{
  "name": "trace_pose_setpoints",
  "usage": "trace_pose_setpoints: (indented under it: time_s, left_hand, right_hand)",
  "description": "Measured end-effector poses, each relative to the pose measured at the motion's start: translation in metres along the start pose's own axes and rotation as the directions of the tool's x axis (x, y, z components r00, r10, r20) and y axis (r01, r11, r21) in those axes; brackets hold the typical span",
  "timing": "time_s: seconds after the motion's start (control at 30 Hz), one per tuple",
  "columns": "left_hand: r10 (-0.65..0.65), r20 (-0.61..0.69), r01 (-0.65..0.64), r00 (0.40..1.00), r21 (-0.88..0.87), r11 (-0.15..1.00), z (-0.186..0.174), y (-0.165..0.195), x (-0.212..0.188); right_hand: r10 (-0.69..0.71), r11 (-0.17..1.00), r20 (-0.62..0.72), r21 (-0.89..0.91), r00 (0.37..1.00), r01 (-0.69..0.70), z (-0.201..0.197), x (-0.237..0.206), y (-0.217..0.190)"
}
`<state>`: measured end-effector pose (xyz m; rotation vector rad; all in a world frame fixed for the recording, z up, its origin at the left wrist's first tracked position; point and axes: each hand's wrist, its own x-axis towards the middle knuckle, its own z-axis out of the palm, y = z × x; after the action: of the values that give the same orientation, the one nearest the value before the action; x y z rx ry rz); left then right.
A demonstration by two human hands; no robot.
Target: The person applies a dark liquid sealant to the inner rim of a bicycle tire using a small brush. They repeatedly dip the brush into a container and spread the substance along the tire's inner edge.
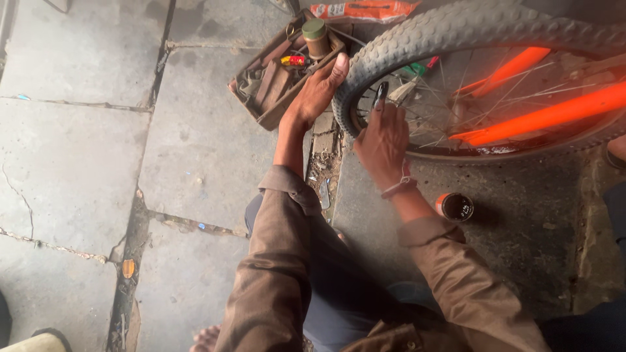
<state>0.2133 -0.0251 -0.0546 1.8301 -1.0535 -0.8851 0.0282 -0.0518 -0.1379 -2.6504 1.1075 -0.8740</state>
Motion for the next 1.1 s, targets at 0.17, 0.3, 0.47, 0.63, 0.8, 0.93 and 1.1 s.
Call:
trace_pose_setpoints:
  time_s: [0.17,0.3,0.47,0.63,0.8,0.93,1.1]
  left_hand:
    - [0.01,0.0,-0.01,1.0,-0.007,1.0,0.001,0.0,0.0]
    - [0.031,-0.004,-0.031,1.0,-0.017,0.999,0.001,0.0,-0.001]
    - [-0.019,0.002,0.019,1.0,0.004,1.0,0.001,0.001,-0.002]
    - [-0.02,-0.018,0.02,1.0,0.047,0.999,0.0,0.002,-0.002]
    - [-0.005,-0.026,0.006,1.0,0.065,0.998,0.0,0.001,-0.001]
    - [0.021,-0.02,-0.02,1.0,0.032,0.999,0.001,-0.004,0.002]
    - [0.022,-0.027,-0.02,0.999,0.087,0.996,0.001,-0.017,0.008]
  right_hand:
    - [0.046,0.997,0.184,-0.067,0.982,-0.034,0.0,0.012,-0.011]
    - [-0.009,0.995,0.31,-0.087,0.951,0.038,0.02,-0.013,-0.014]
    - [0.001,0.995,0.32,-0.096,0.947,0.032,0.029,-0.033,0.001]
    - [-0.035,0.972,0.285,-0.215,0.958,0.099,0.034,-0.013,0.001]
    - [0.065,0.915,0.704,-0.325,0.708,0.24,0.04,-0.025,0.002]
    - [-0.012,0.917,0.567,-0.322,0.824,0.235,0.044,-0.035,0.011]
    - [-0.062,0.876,0.524,-0.379,0.849,0.298,0.048,-0.018,0.015]
